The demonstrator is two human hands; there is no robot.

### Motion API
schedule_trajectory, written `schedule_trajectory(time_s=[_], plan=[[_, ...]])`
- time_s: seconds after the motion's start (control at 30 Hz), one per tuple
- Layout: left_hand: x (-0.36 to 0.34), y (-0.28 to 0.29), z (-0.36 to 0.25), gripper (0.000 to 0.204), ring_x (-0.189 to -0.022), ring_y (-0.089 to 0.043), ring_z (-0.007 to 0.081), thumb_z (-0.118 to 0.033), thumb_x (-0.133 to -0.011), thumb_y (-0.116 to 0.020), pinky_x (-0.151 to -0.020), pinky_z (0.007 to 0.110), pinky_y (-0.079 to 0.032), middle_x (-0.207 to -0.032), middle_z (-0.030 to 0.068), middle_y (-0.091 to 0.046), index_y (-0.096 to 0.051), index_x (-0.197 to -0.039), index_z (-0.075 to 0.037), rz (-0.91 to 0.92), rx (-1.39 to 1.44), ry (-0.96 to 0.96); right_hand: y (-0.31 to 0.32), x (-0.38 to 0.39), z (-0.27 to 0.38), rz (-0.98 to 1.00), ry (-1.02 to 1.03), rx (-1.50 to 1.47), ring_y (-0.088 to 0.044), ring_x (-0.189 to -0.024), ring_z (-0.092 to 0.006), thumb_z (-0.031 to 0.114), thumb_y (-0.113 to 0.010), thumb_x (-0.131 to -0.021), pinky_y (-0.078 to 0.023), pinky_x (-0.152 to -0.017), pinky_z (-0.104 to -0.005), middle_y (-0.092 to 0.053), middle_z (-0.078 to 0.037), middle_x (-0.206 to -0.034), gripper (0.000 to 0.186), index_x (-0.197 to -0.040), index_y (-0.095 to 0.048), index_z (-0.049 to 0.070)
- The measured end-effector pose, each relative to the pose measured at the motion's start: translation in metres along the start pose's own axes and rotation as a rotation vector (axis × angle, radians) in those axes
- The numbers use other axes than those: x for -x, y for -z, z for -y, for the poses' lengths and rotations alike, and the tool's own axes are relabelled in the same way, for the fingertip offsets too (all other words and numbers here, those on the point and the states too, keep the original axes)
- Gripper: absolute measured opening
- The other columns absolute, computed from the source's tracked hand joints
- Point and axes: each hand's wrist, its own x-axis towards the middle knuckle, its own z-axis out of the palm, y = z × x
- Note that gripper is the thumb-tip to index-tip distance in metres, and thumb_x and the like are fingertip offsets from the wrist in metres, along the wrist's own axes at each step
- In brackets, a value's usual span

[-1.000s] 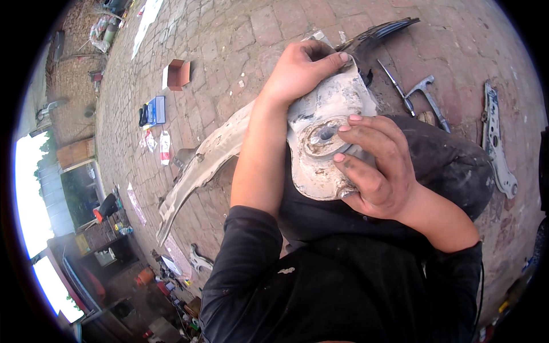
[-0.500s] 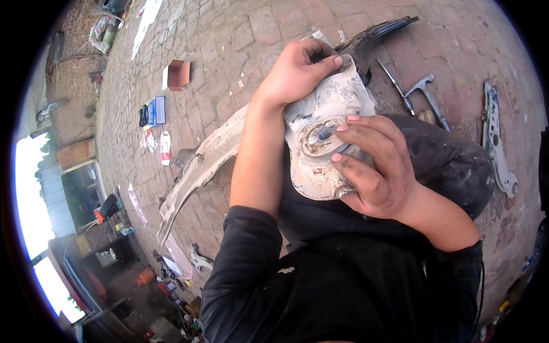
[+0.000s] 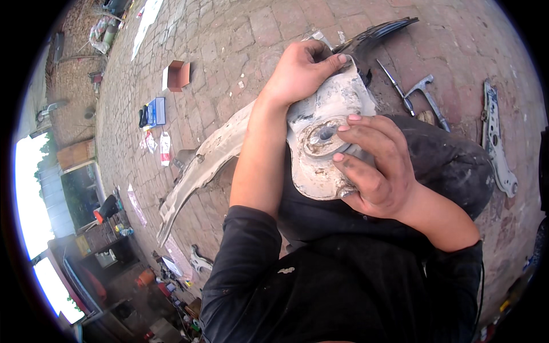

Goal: The person is repairing a car subframe. They use a hammer to tap a bushing into place, then use a cordless impact wrench to tighten bolts securing a black metal bracket to the subframe.

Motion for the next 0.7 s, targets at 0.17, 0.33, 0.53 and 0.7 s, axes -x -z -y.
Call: schedule_trajectory(time_s=[0.17,0.33,0.53,0.7], plan=[[-0.001,0.001,0.005,0.031,-0.071,-0.061,0.0115,-0.025,-0.09,-0.077,-0.064,0.03,-0.051,-0.077,0.008,-0.07,-0.073,-0.094,0.006,0.03,0.045,-0.031,-0.001,0.001,-0.002,-0.004,0.015,0.007,-0.06,-0.111,-0.0316,0.008,-0.072,-0.083,-0.053,-0.087,-0.0435,-0.06,-0.012,-0.122,0.032,-0.112,-0.059,0.011],[0.002,0.006,0.01,0.029,-0.081,-0.061,0.0087,-0.022,-0.092,-0.075,-0.073,0.026,-0.052,-0.09,0.0049,-0.071,-0.071,-0.104,0.003,0.108,0.121,-0.058,0.001,0.0,0.0,0.018,0.003,-0.001,-0.059,-0.112,-0.0317,0.008,-0.072,-0.082,-0.053,-0.089,-0.0442,-0.059,-0.012,-0.122,0.034,-0.113,-0.059,0.012],[0.002,0.002,-0.009,0.031,-0.076,-0.061,0.0088,-0.026,-0.09,-0.077,-0.068,0.027,-0.052,-0.083,0.0049,-0.071,-0.072,-0.098,0.004,0.037,-0.037,0.144,0.002,-0.001,0.0,0.037,-0.001,0.011,-0.059,-0.112,-0.032,0.008,-0.072,-0.081,-0.052,-0.09,-0.0442,-0.059,-0.012,-0.122,0.036,-0.114,-0.058,0.012],[0.0,0.001,-0.003,0.039,-0.071,-0.064,0.0121,-0.03,-0.087,-0.079,-0.064,0.029,-0.053,-0.077,0.0109,-0.071,-0.073,-0.093,0.007,0.01,0.024,0.09,0.001,0.0,0.0,0.026,0.001,0.013,-0.059,-0.112,-0.0319,0.008,-0.073,-0.081,-0.052,-0.089,-0.044,-0.059,-0.012,-0.122,0.036,-0.114,-0.058,0.012]])
